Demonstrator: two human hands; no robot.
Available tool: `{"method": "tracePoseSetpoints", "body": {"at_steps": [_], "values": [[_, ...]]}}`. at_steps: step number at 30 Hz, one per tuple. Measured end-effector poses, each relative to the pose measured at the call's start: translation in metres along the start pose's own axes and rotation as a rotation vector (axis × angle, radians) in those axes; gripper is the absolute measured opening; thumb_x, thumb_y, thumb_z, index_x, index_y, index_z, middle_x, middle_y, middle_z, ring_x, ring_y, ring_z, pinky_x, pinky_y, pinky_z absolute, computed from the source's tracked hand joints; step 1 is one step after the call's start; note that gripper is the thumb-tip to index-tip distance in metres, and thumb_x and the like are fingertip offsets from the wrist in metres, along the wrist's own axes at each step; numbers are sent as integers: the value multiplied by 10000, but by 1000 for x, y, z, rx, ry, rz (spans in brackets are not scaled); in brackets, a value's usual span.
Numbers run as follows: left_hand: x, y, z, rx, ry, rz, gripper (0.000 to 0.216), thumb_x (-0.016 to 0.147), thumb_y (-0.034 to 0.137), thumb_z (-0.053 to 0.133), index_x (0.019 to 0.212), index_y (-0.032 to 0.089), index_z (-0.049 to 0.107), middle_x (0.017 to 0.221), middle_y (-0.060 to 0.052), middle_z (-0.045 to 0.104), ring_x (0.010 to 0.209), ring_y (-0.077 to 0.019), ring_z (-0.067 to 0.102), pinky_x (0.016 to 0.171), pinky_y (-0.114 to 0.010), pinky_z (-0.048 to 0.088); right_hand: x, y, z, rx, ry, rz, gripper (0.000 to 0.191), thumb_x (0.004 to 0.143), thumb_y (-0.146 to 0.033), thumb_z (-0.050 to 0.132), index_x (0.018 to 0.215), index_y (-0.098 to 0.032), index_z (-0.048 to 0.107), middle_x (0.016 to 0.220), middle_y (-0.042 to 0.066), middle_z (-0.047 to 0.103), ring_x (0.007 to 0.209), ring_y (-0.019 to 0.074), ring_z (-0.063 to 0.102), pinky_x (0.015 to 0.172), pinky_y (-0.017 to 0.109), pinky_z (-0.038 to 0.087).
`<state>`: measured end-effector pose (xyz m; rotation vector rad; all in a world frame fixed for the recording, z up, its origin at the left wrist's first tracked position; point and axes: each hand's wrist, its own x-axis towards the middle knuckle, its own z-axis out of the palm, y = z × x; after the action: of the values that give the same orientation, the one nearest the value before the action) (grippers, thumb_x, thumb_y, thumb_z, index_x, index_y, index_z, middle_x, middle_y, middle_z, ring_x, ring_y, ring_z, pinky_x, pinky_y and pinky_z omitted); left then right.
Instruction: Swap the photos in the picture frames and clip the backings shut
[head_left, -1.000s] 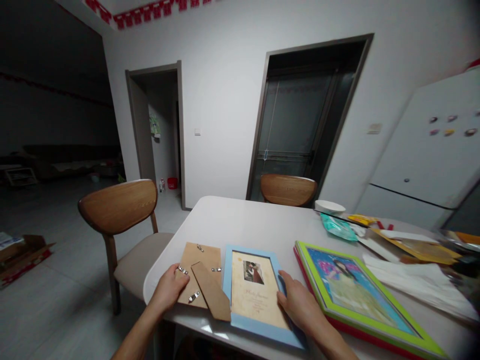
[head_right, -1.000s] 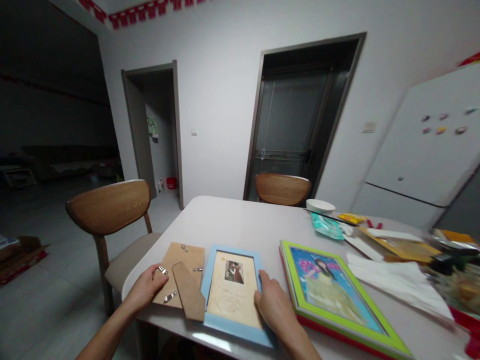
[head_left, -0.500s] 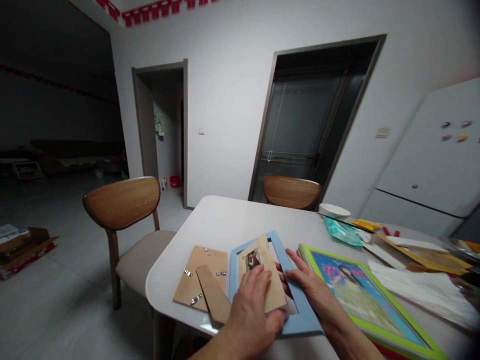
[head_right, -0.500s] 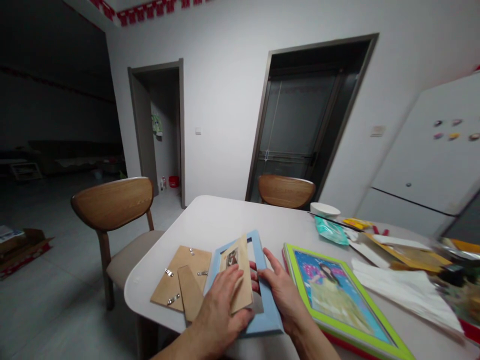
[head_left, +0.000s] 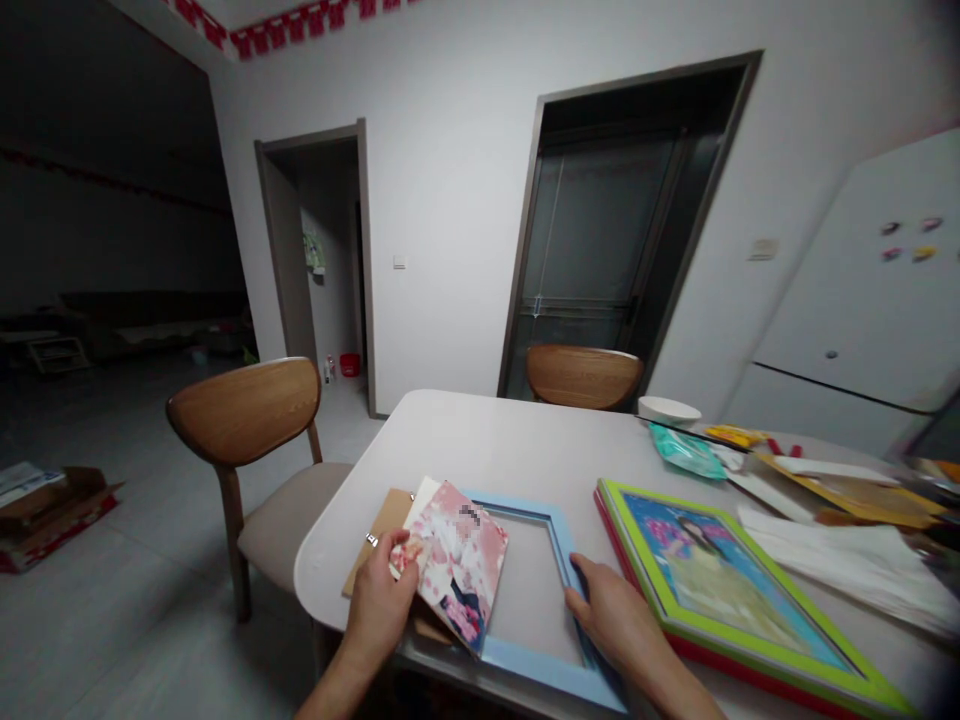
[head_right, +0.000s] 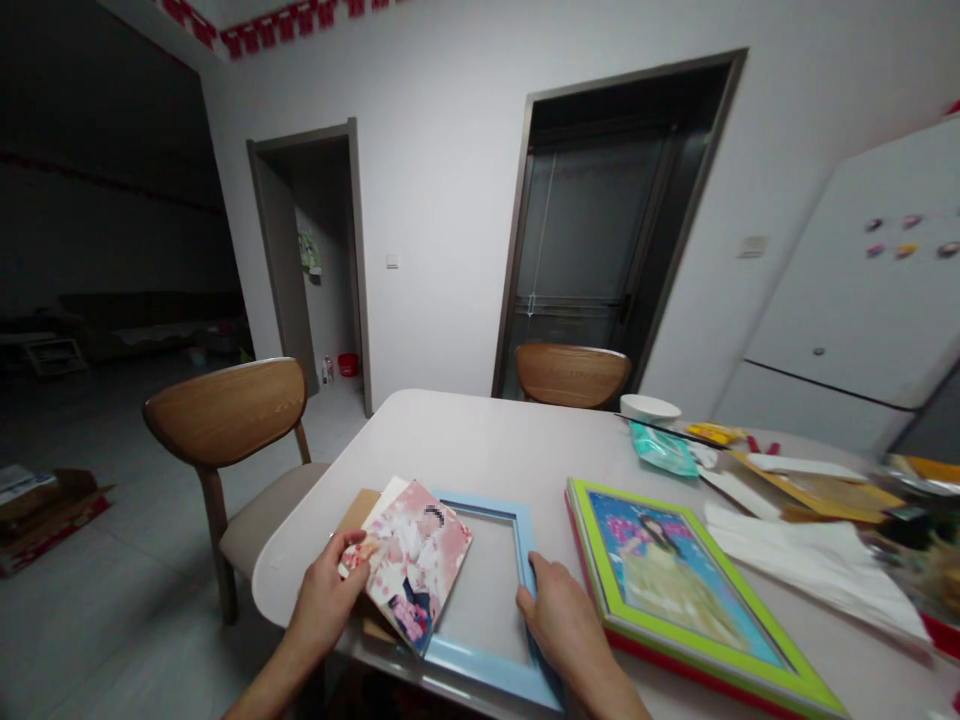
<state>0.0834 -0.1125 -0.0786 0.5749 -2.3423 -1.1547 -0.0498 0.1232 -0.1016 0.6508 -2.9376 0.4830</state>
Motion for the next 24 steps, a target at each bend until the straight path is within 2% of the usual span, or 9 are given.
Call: {"method": "tracePoseSetpoints", "body": {"at_steps": [3,6,9,12,15,17,19,21,24], "values": [[-6,-6,-3,121,-77,26,298,701,226,489,995,190,523,958,-46,617,867,-206,564,744,-271,390,-4,-6,-1,-32,19,-40,408,711,-212,400,1062,-47,527,967,171,583,904,242,538,817,326,376],[-6,-5,-5,186,-135,37,381,720,270,484,1097,216,465,910,-31,625,825,-206,568,691,-265,382,-7,-20,-5,24,95,-89,397,715,-232,400,1050,-72,541,1043,159,556,975,240,501,866,325,341],[-1,-6,-3,-4,-146,-40,462,688,298,528,1125,168,449,686,-8,606,679,-210,558,605,-270,368,-9,-40,-3,229,-25,-103,421,747,-266,350,1098,-92,505,953,122,612,864,201,563,780,286,396],[6,-8,4,-221,-157,-93,504,638,264,573,1106,113,465,634,1,582,648,-199,543,597,-267,374,-8,-58,5,399,-136,-105,427,738,-286,356,1090,-101,511,882,105,641,757,185,597,693,265,424],[9,-5,10,-357,-200,-96,406,613,229,581,1005,139,530,736,-10,609,697,-178,551,611,-240,398,-4,-69,12,496,-79,-100,461,702,-282,397,1102,-79,500,1005,138,598,779,192,594,720,283,422],[7,-2,12,-456,-224,-113,343,628,250,564,954,143,545,758,-14,609,674,-166,550,559,-223,408,0,-73,13,598,-46,-79,484,683,-290,422,1114,-82,487,1049,140,573,753,187,593,719,291,429],[5,2,13,-549,-235,-147,335,667,292,525,966,141,524,738,-13,599,616,-151,541,484,-207,403,3,-74,12,789,-24,-28,503,673,-315,446,1126,-98,472,1062,127,564,720,176,591,696,293,444],[2,6,14,-625,-232,-187,346,705,314,482,1006,143,488,721,-10,588,570,-131,527,433,-187,388,3,-73,10,1065,-18,106,523,672,-358,464,1143,-131,449,1042,105,575,672,162,591,633,289,464],[-3,17,14,-931,-211,-291,304,703,240,511,990,143,490,693,-1,578,516,-90,501,403,-151,363,-1,-70,7,1447,-94,320,460,677,-410,487,1082,-190,491,923,65,625,632,147,593,556,264,468]]}}
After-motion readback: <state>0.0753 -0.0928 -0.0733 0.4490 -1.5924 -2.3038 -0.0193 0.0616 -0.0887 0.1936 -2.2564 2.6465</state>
